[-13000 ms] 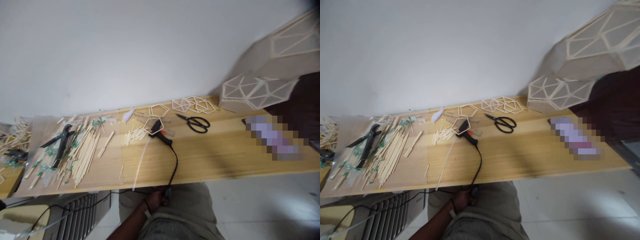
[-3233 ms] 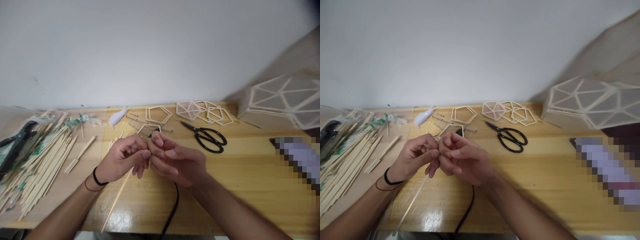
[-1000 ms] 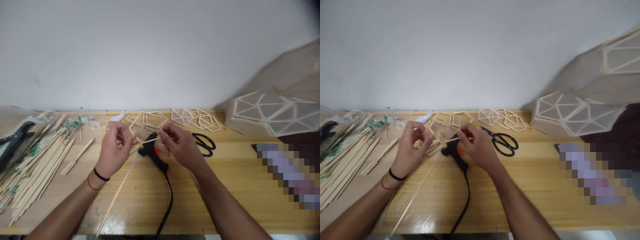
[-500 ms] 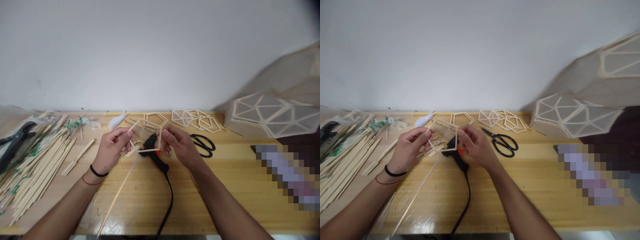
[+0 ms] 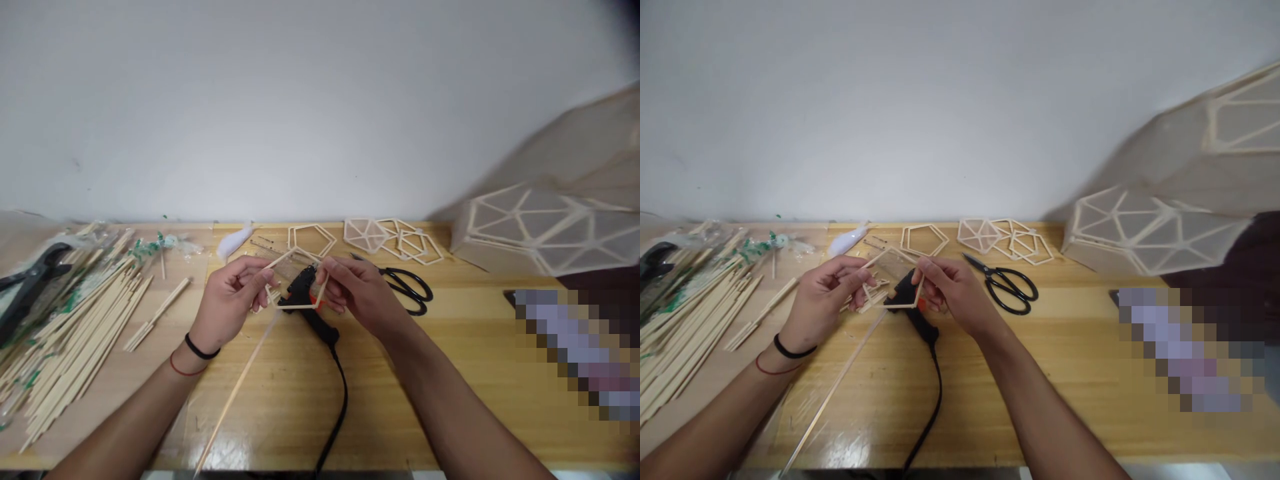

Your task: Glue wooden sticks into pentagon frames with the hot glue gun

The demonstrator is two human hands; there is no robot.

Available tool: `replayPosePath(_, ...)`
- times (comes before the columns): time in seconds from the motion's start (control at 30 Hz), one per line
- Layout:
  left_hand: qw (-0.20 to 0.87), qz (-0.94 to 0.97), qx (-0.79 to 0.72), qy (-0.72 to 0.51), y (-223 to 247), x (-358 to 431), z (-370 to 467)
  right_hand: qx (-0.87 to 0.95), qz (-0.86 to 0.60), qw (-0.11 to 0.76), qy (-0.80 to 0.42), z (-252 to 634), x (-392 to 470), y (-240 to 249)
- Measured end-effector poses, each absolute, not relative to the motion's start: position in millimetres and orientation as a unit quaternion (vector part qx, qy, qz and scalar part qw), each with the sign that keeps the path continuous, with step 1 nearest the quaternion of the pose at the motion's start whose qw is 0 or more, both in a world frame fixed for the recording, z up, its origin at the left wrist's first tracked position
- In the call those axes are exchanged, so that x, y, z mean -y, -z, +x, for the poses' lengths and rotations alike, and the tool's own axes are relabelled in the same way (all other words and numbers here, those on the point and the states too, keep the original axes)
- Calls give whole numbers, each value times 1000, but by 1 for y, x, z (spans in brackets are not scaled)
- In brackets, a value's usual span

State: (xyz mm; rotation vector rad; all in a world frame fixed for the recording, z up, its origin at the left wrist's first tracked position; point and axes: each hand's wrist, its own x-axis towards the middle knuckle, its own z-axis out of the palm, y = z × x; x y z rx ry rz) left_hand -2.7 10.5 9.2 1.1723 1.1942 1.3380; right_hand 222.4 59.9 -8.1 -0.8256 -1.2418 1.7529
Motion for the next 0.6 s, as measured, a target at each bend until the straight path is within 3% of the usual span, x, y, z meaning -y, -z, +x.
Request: replayPosePath(0.6,422,536,-512,-522,-5,-8,-5,525,-367,419,-643,221,-57,5)
